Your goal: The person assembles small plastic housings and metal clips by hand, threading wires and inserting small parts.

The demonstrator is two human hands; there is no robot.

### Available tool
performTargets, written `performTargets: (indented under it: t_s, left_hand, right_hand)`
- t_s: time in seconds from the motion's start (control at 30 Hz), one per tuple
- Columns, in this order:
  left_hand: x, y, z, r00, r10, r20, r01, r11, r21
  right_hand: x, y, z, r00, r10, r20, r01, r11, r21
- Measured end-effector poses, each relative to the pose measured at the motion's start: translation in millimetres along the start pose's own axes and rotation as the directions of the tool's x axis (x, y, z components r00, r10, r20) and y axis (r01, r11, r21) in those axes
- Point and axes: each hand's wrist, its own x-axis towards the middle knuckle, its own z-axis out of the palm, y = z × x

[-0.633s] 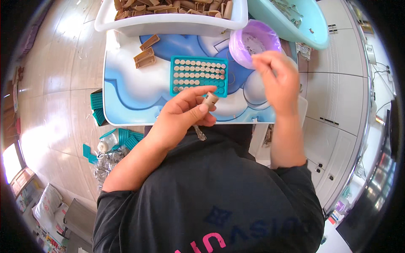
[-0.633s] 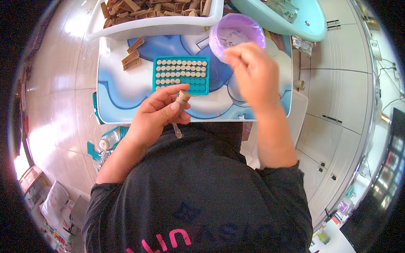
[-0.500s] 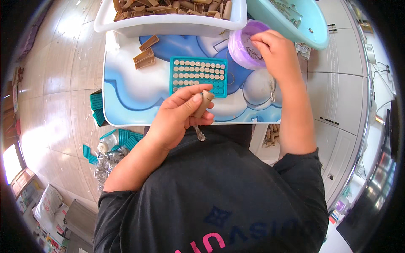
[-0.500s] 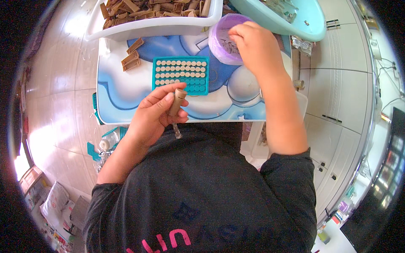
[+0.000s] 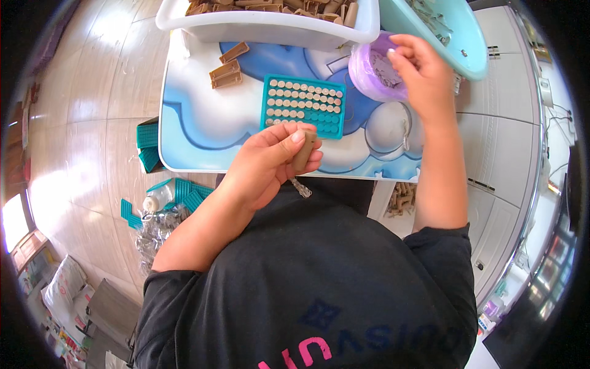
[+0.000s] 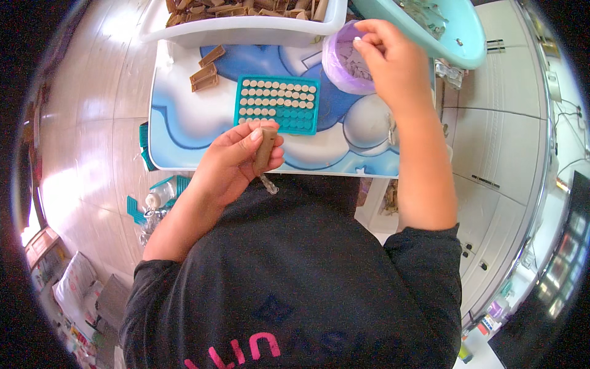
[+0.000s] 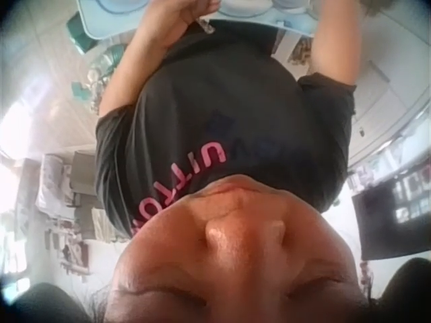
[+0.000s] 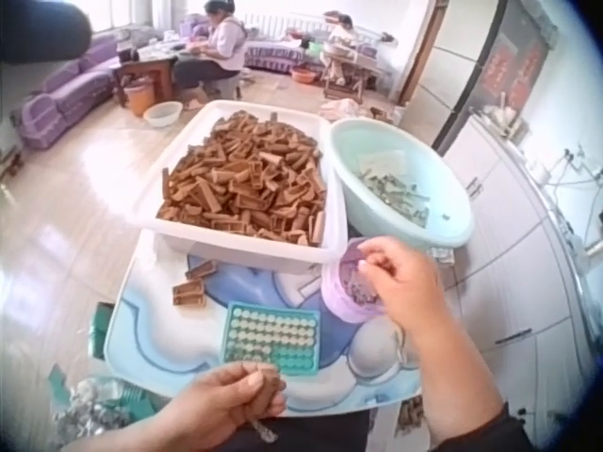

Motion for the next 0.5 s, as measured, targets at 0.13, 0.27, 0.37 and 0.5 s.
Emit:
performTargets:
  t_s: [0.13,0.27,0.37,0.5]
  left_hand:
    - [0.7,-5.2,-3.2,1.0,0.011,0.009,-0.01,0.996,-0.089]
    - [1.8,-9.7,-3.5,0.999,0.03,0.013,-0.028,0.988,-0.152]
    - [1.9,-11.9,-5.8,0.995,0.058,0.077,-0.045,0.985,-0.166]
    - [-1.3,-10.2,-6.4,0.99,0.075,0.116,-0.059,0.988,-0.141]
  right_hand:
    - [-50.2,-41.1,10.8,0.991,0.131,-0.007,-0.103,0.807,0.581]
    - [-91.5,-52.8,44.4,0.999,-0.037,-0.01,0.035,0.765,0.643]
    - [-109.2,-56.1,59.2,1.0,0.012,0.003,-0.012,0.791,0.612]
    - [-114.0,-57.4,68.0,0.997,-0.019,-0.08,0.063,0.801,0.595]
